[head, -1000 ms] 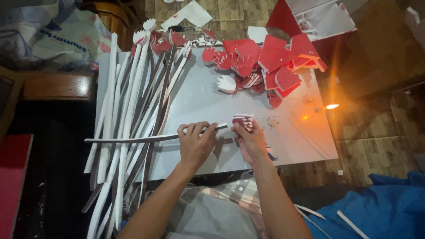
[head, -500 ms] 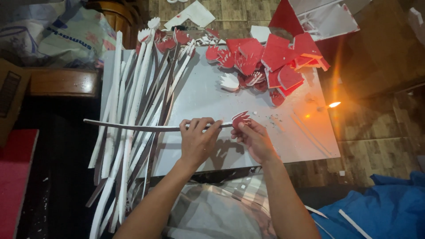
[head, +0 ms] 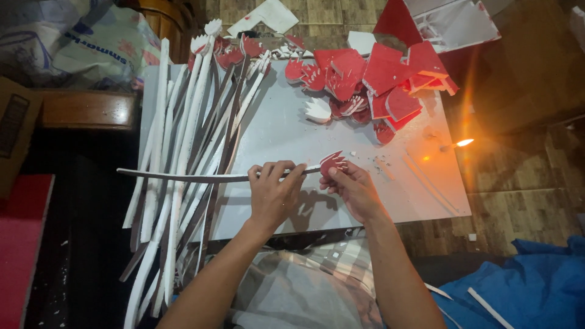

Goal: Assembling decorative props by cutting plastic strips and attaching red foam shapes using heat from a lighter.

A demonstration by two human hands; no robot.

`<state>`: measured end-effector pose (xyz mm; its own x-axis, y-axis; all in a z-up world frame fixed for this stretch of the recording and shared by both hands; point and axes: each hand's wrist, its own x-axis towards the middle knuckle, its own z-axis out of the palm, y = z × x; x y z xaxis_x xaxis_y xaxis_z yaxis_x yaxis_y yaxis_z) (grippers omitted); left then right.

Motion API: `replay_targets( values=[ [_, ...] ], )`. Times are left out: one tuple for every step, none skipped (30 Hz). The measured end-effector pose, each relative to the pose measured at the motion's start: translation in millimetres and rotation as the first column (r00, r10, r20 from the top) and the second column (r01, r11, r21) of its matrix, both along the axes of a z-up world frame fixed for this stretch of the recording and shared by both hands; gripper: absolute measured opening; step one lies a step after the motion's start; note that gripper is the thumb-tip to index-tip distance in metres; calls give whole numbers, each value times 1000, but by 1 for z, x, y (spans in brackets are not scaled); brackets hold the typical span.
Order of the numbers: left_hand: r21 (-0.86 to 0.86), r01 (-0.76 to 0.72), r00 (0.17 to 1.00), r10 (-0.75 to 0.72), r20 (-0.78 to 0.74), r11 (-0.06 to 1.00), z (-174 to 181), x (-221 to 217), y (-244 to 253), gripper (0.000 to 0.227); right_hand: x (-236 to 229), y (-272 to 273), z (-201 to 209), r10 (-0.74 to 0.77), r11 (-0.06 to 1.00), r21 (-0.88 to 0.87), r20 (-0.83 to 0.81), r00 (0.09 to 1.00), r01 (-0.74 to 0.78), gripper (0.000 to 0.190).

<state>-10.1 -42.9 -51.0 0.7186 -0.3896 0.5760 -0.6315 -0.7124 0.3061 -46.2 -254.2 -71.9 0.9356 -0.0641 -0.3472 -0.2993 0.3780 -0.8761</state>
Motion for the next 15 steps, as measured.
replay_targets(
  values=[
    [1, 0, 1000, 0, -2, 1000, -1, 0, 1, 12, 0, 0, 1, 0, 1000, 1, -2, 1000, 0, 17],
    [5, -2, 1000, 2, 4, 1000, -1, -1, 1, 13, -1, 1, 2, 11, 1000, -2, 2, 1000, -11, 17],
    [9, -4, 1000, 4, 13, 1000, -1, 0, 2, 14, 0, 1, 3, 22, 1000, -5, 8, 1000, -22, 18],
    [9, -4, 1000, 4, 13, 1000, -2, 0, 2, 14, 1, 1, 2, 23, 1000, -5, 9, 1000, -22, 18],
    [27, -1, 1000, 1, -16, 1000, -4, -1, 3, 14, 1, 0, 2, 28, 1000, -4, 10, 1000, -27, 18],
    [45, 3, 999, -1, -46, 999, -5, -2, 3, 14, 1, 0, 1, 33, 999, -3, 12, 999, -33, 19],
    [45, 4, 999, -2, -46, 999, -4, -3, 2, 14, 1, -1, 2, 32, 999, -4, 12, 999, -32, 19],
    [32, 6, 999, -4, -52, 999, -3, -3, 2, 13, 1, -1, 2, 39, 999, -13, 9, 999, -38, 19],
    [18, 7, 998, -6, -58, 1000, -2, -4, 2, 13, 1, -2, 3, 45, 999, -22, 6, 999, -45, 19],
    [18, 8, 998, -6, -59, 1000, -1, -4, 2, 13, 1, -2, 4, 45, 999, -22, 6, 999, -45, 19],
    [23, 8, 997, -6, -72, 1000, 1, -5, 2, 12, 1, -2, 5, 48, 998, -30, -2, 999, -48, 19],
    [29, 8, 996, -6, -84, 1000, 2, -5, 2, 12, 2, -3, 7, 52, 998, -39, -10, 999, -52, 19],
    [29, 8, 996, -6, -85, 1000, 3, -4, 2, 12, 2, -3, 9, 52, 998, -39, -11, 999, -52, 19],
    [36, 7, 996, -4, -86, 999, 4, -4, 2, 12, 3, -3, 11, 53, 996, -65, -35, 998, -55, 18],
    [43, 4, 996, -1, -87, 999, 5, -4, 3, 13, 5, -3, 13, 54, 994, -92, -57, 997, -59, 18]
  ],
)
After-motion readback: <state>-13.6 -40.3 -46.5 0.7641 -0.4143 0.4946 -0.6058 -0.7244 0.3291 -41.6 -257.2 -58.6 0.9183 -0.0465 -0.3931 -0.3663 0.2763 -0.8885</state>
